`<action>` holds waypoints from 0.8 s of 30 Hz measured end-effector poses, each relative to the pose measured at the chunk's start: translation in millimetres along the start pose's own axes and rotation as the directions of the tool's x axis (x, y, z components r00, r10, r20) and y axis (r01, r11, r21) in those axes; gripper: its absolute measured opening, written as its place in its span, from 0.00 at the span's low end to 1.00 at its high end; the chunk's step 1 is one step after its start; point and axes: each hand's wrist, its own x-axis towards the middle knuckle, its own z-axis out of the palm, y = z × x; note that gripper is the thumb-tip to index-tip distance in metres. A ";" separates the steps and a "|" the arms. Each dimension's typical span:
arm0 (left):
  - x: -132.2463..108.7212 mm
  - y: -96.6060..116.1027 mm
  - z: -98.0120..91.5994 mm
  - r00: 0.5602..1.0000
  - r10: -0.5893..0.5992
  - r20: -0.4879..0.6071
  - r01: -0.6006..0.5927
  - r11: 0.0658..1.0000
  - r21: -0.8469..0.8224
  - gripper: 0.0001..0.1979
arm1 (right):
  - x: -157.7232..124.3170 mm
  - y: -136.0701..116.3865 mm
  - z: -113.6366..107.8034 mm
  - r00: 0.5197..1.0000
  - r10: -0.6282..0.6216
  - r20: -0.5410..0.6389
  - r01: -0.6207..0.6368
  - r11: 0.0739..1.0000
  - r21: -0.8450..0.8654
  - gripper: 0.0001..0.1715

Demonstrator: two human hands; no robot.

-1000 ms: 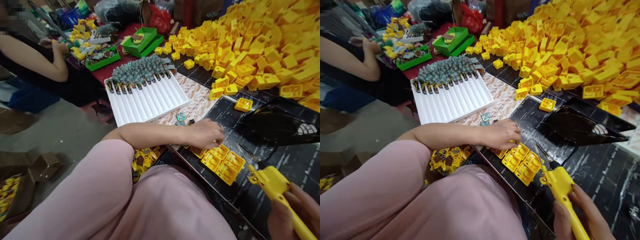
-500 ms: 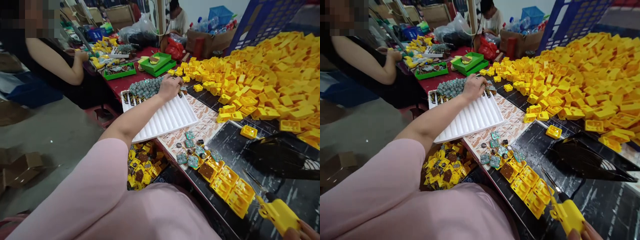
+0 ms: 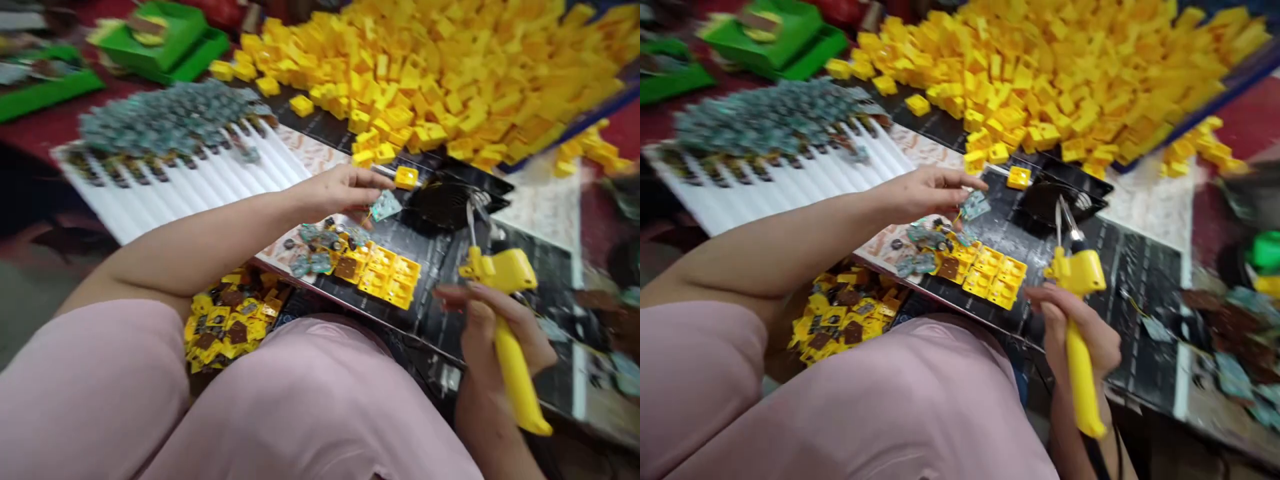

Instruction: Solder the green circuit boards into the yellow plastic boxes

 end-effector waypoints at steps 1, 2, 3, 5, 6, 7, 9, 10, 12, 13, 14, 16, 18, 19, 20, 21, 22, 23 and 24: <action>1.0 -2.3 14.0 0.996 -0.030 0.081 0.031 0.999 -0.012 0.11 | 3.3 1.3 0.9 0.997 -0.056 0.046 0.055 0.998 0.025 0.07; 2.3 -4.2 27.1 0.986 -0.055 0.156 0.057 0.998 -0.006 0.12 | 8.0 3.0 2.0 0.990 -0.140 0.030 0.138 0.989 0.050 0.10; 3.6 -5.6 39.3 0.973 -0.074 0.218 0.073 0.997 0.013 0.14 | 13.2 4.7 3.2 0.984 -0.158 0.082 0.152 0.986 0.071 0.16; 5.6 -6.6 60.3 0.948 -0.097 0.303 0.081 0.995 0.066 0.16 | 21.8 7.1 6.0 0.974 -0.171 0.150 0.154 0.981 0.118 0.26; 6.0 -6.6 68.4 0.942 -0.099 0.321 0.077 0.994 0.081 0.16 | 24.0 7.6 7.4 0.968 -0.170 0.185 0.146 0.980 0.135 0.29; 6.0 -6.8 74.5 0.940 -0.099 0.326 0.076 0.994 0.082 0.16 | 24.4 7.7 8.8 0.963 -0.180 0.201 0.154 0.978 0.140 0.31; 4.8 -8.9 81.0 0.947 -0.102 0.304 0.103 0.995 0.013 0.14 | 21.1 7.4 11.1 0.959 -0.212 0.185 0.194 0.974 0.114 0.32; 3.9 -11.5 81.8 0.951 -0.113 0.289 0.135 0.989 -0.057 0.12 | 18.2 7.3 11.9 0.962 -0.233 0.142 0.222 0.971 0.092 0.33; 1.3 -19.3 80.7 0.953 -0.143 0.266 0.206 0.951 -0.229 0.10 | 12.5 7.2 12.8 0.964 -0.265 0.017 0.263 0.963 0.056 0.34; -0.4 -23.8 80.2 0.955 -0.149 0.257 0.225 0.927 -0.299 0.11 | 10.3 7.3 12.8 0.961 -0.274 -0.039 0.276 0.960 0.042 0.35; -2.4 -27.9 80.5 0.960 -0.141 0.243 0.221 0.913 -0.343 0.12 | 8.7 7.4 12.6 0.955 -0.285 -0.078 0.288 0.957 0.022 0.35; -7.8 -33.0 85.0 0.976 -0.084 0.199 0.148 0.932 -0.332 0.13 | 6.9 7.4 12.1 0.947 -0.307 -0.098 0.304 0.952 -0.044 0.35; -14.1 -33.1 94.9 0.991 -0.003 0.132 0.039 0.962 -0.270 0.13 | 5.7 7.1 12.1 0.947 -0.313 -0.077 0.302 0.945 -0.129 0.34; -17.0 -31.9 101.3 0.996 0.033 0.084 -0.010 0.965 -0.260 0.13 | 4.8 7.0 12.7 0.946 -0.317 -0.073 0.301 0.938 -0.169 0.34; -19.3 -30.5 108.2 0.998 0.058 0.031 -0.047 0.961 -0.274 0.14 | 3.8 7.0 13.6 0.946 -0.318 -0.069 0.298 0.933 -0.203 0.34; -20.9 -29.5 115.1 0.997 0.071 -0.025 -0.075 0.949 -0.307 0.14 | 2.7 7.2 15.0 0.943 -0.324 -0.069 0.301 0.925 -0.233 0.34; -21.6 -29.3 121.9 0.995 0.072 -0.076 -0.094 0.931 -0.351 0.14 | 1.4 7.7 16.7 0.940 -0.334 -0.068 0.307 0.917 -0.256 0.34; -21.5 -30.0 128.0 0.991 0.063 -0.115 -0.104 0.912 -0.396 0.13 | 0.1 8.4 18.5 0.937 -0.343 -0.068 0.313 0.910 -0.271 0.35; -20.8 -31.6 133.4 0.990 0.047 -0.136 -0.102 0.895 -0.434 0.13 | -1.3 9.3 20.4 0.933 -0.352 -0.073 0.319 0.905 -0.281 0.35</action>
